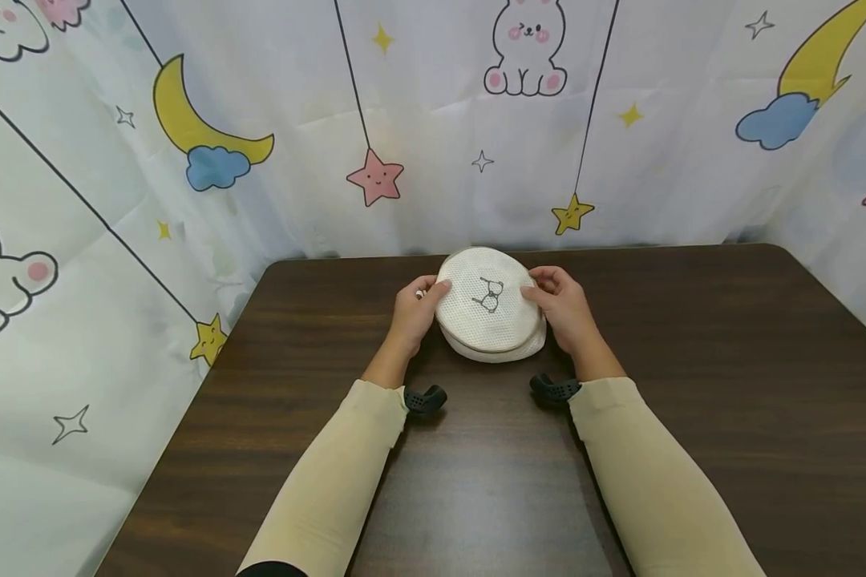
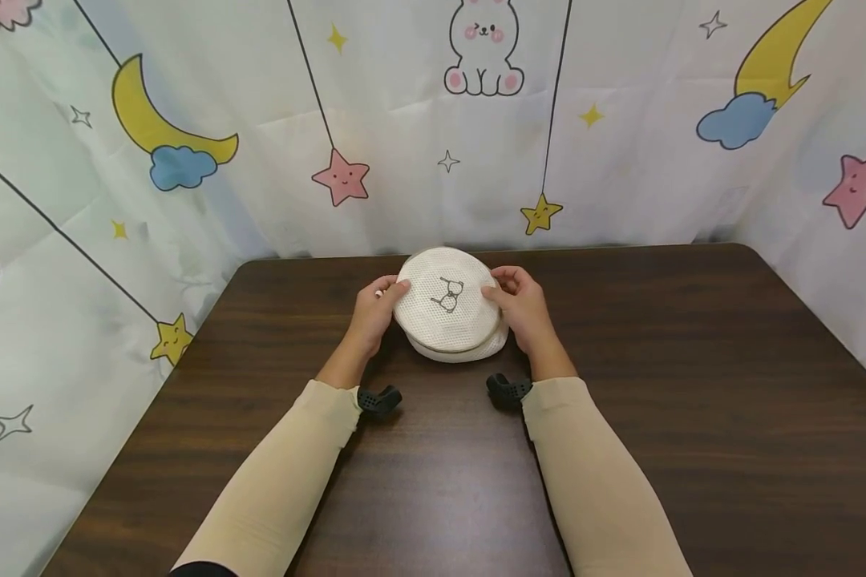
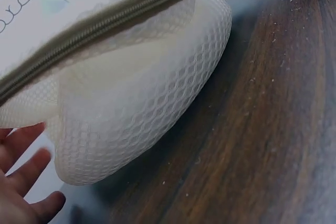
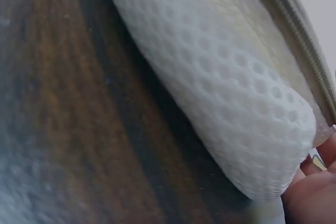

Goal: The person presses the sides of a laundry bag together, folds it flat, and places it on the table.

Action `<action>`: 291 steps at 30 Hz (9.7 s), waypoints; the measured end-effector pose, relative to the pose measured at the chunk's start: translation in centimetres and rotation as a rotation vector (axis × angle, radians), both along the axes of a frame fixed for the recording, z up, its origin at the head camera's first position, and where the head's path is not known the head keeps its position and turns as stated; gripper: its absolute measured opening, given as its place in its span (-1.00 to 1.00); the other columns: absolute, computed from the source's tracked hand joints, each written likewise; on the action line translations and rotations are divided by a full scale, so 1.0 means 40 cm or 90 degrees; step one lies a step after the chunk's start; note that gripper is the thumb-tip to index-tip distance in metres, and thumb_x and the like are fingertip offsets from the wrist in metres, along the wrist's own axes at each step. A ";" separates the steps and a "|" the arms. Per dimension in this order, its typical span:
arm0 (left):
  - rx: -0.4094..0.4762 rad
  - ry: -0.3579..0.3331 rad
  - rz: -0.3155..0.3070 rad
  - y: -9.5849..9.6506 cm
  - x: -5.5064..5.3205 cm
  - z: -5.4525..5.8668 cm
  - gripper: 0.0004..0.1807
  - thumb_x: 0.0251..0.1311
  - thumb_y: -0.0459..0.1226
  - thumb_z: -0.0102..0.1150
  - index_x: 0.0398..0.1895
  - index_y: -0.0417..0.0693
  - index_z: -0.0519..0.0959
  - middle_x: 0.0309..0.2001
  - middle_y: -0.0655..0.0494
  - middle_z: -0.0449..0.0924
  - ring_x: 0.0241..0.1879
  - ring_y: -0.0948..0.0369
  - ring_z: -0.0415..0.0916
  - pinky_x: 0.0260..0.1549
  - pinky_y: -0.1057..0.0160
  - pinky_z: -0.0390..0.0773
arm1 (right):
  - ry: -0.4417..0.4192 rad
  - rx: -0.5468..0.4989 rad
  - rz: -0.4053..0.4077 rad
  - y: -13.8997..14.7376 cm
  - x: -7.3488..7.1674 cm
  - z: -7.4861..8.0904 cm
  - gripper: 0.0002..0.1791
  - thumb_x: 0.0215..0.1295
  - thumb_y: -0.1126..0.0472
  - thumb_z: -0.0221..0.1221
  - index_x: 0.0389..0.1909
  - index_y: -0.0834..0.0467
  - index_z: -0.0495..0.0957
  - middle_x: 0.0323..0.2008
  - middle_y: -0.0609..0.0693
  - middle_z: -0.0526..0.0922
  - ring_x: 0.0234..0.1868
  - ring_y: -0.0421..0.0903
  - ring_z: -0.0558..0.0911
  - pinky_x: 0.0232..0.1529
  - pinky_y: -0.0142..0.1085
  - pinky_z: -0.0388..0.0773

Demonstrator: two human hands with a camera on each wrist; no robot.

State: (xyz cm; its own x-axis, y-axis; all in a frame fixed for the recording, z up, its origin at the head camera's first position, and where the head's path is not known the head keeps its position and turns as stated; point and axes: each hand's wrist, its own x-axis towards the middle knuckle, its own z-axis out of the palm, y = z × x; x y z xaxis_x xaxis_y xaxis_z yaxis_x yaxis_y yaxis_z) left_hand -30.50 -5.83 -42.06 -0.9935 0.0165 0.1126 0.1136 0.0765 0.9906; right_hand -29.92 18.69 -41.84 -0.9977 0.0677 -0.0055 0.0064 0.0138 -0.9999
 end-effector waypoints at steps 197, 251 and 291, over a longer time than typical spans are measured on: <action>-0.797 -0.104 -0.399 0.070 0.007 0.072 -0.35 0.53 0.10 -0.36 0.59 0.33 -0.19 0.59 0.26 -0.53 0.52 0.09 -0.76 0.41 -0.32 -0.30 | -0.007 0.624 0.350 -0.051 -0.001 0.042 -0.36 0.43 0.00 0.11 0.45 0.11 0.28 0.57 0.19 -0.13 0.52 0.36 -0.37 0.38 0.38 -0.25; -0.628 0.028 -0.292 0.076 -0.019 0.067 -0.43 0.41 0.05 0.03 0.41 0.11 0.30 0.52 0.11 0.08 0.53 -0.03 -0.14 0.37 -0.24 0.11 | 0.031 0.580 0.236 -0.004 0.004 0.070 -0.49 0.22 0.31 0.21 0.24 0.17 0.49 0.37 0.20 0.36 0.36 0.20 0.33 0.24 0.10 0.37; -0.722 -0.003 -0.299 0.020 -0.014 0.116 -0.43 0.03 -0.04 0.49 0.10 0.04 0.53 0.13 -0.06 0.40 0.09 0.04 0.39 0.13 0.03 0.44 | 0.059 0.673 0.411 -0.064 -0.001 0.097 -0.21 0.17 0.12 0.40 0.42 0.08 0.33 0.52 0.24 0.04 0.50 0.35 -0.05 0.35 0.32 0.10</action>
State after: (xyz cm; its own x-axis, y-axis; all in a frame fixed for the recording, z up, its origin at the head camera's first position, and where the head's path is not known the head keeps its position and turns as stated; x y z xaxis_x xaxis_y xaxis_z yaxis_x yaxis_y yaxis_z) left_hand -31.04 -5.04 -37.43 -0.8649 0.4592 -0.2025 0.3590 0.8480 0.3899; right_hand -29.95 16.14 -37.96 -0.8442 -0.5067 -0.1750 -0.3702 0.7872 -0.4932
